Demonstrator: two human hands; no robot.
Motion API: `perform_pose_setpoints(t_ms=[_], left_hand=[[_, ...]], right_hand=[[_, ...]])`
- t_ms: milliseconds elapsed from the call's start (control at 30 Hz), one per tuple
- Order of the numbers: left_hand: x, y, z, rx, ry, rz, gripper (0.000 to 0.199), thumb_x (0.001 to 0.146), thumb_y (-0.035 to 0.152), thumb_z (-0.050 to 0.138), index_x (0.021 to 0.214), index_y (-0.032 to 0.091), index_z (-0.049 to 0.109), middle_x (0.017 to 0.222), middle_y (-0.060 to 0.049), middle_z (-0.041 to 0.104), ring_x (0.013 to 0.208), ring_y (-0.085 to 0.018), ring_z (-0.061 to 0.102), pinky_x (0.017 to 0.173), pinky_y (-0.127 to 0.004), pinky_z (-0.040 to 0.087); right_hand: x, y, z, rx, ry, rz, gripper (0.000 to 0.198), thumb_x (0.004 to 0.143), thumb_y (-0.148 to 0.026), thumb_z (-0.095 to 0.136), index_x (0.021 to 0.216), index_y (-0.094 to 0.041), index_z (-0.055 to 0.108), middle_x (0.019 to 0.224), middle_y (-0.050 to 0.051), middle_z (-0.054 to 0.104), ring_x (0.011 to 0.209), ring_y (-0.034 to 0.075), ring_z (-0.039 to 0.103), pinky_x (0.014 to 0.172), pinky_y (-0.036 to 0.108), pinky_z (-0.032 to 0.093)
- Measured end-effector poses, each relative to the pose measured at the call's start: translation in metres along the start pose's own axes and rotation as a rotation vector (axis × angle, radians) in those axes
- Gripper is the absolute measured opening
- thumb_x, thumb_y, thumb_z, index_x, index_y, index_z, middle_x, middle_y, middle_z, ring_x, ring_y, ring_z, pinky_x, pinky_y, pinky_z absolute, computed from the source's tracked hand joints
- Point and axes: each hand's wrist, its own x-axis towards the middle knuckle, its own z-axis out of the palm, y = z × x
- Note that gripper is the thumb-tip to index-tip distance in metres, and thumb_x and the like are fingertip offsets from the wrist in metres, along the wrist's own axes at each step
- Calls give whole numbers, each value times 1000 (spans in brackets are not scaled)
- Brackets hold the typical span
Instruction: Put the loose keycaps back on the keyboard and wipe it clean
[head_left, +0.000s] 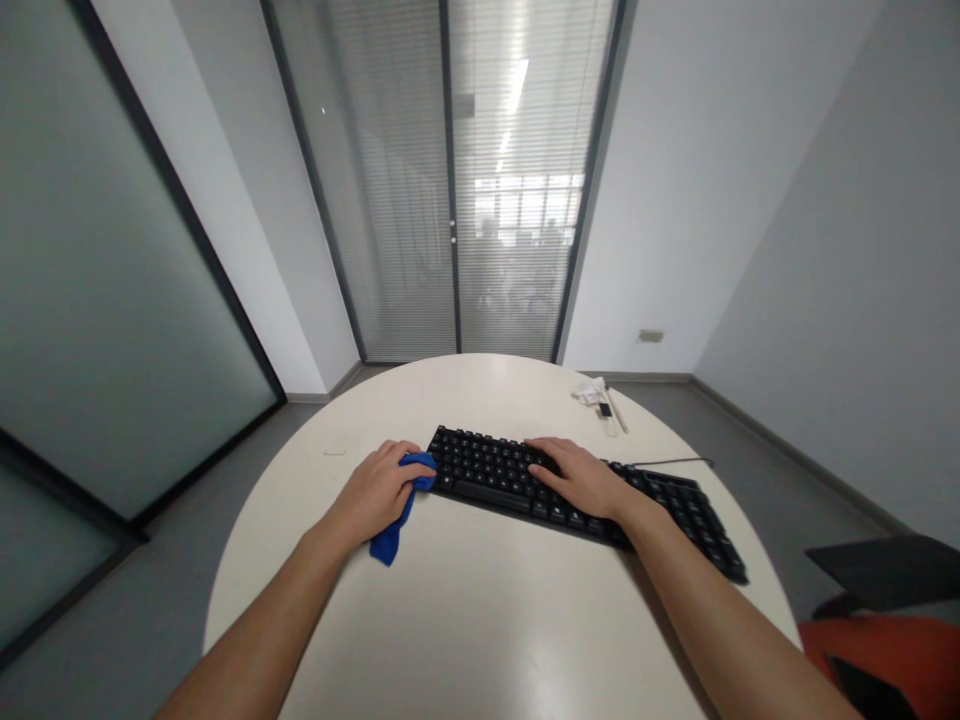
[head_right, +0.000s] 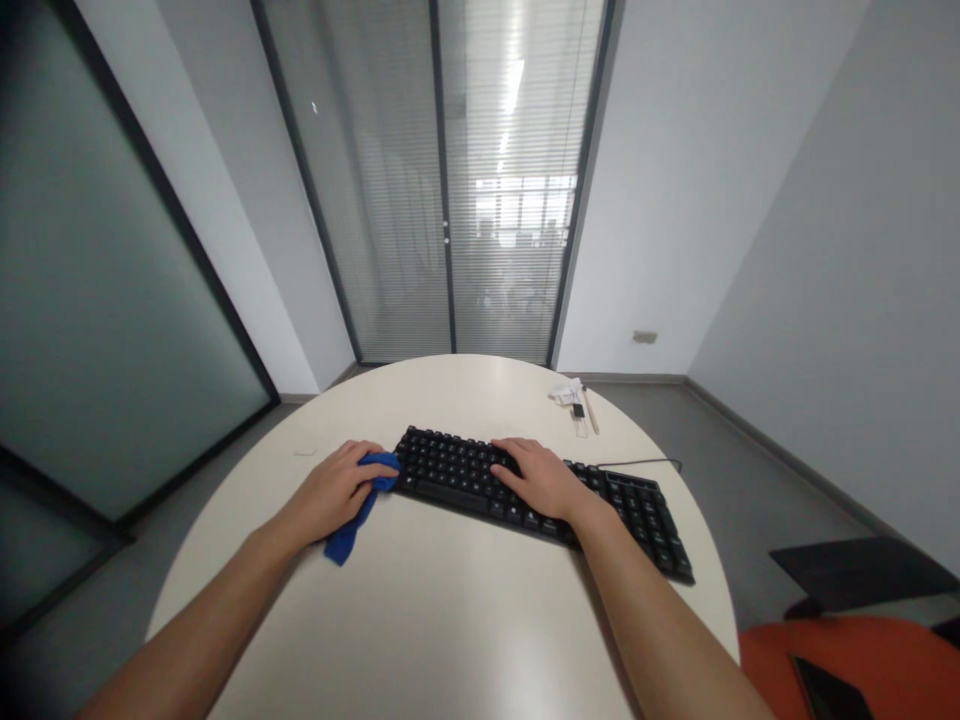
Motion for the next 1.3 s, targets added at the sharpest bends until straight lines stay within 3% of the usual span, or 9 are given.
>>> perform_pose_setpoints(t_ms=[200, 367, 567, 667, 833, 1067, 1300], left_hand=[[4, 10, 9, -18, -24, 92, 43, 90, 6, 56, 120, 32, 70, 127, -7, 59, 116, -26, 52, 99, -44, 47], [3, 5, 5, -20, -45, 53, 40, 89, 4, 56, 112, 32, 73, 124, -5, 60, 113, -25, 53, 99, -44, 47], [0, -3, 3, -7, 31, 34, 42, 92, 6, 51, 120, 30, 69, 127, -6, 60, 115, -25, 52, 100, -44, 47], [1, -1, 3, -30, -2, 46, 39, 90, 7, 53, 117, 30, 71, 126, -6, 61, 115, -24, 53, 100, -43, 46], [0, -5, 0, -29, -49, -22, 33, 87, 8, 55, 107, 29, 73, 119, -4, 63, 109, -24, 56, 97, -41, 47], [-4, -14, -3, -25, 22, -48, 38, 87, 7, 51, 110, 28, 73, 120, -4, 63, 109, -24, 55, 98, -40, 47], [-6, -21, -4, 16, -43, -170, 33, 85, 12, 53, 101, 29, 76, 112, -3, 66, 105, -25, 58, 94, -41, 49]], right_hand=[[0, -2, -1, 15, 6, 8, 49, 98, -49, 47, 138, -22, 55, 138, 12, 60, 128, 30, 54, 111, 52, 41], [0, -1, -1, 14, 1, 9, 50, 98, -49, 47, 139, -21, 54, 138, 11, 60, 128, 30, 54, 111, 50, 41], [0, 0, -1, 16, -7, 13, 51, 99, -49, 46, 140, -20, 54, 139, 11, 60, 128, 30, 54, 112, 51, 40], [0, -1, -2, 26, -4, 10, 50, 99, -49, 46, 139, -22, 55, 138, 11, 60, 128, 30, 54, 112, 51, 41], [0, -1, -2, 22, 0, 12, 51, 99, -50, 46, 140, -21, 54, 138, 11, 61, 127, 30, 55, 111, 51, 41], [0, 1, 0, 30, 4, 12, 51, 98, -51, 46, 140, -22, 54, 138, 10, 61, 127, 29, 55, 111, 51, 41], [0, 1, 0, 19, -6, 20, 51, 98, -50, 46, 140, -20, 54, 138, 12, 61, 127, 30, 55, 111, 51, 41]])
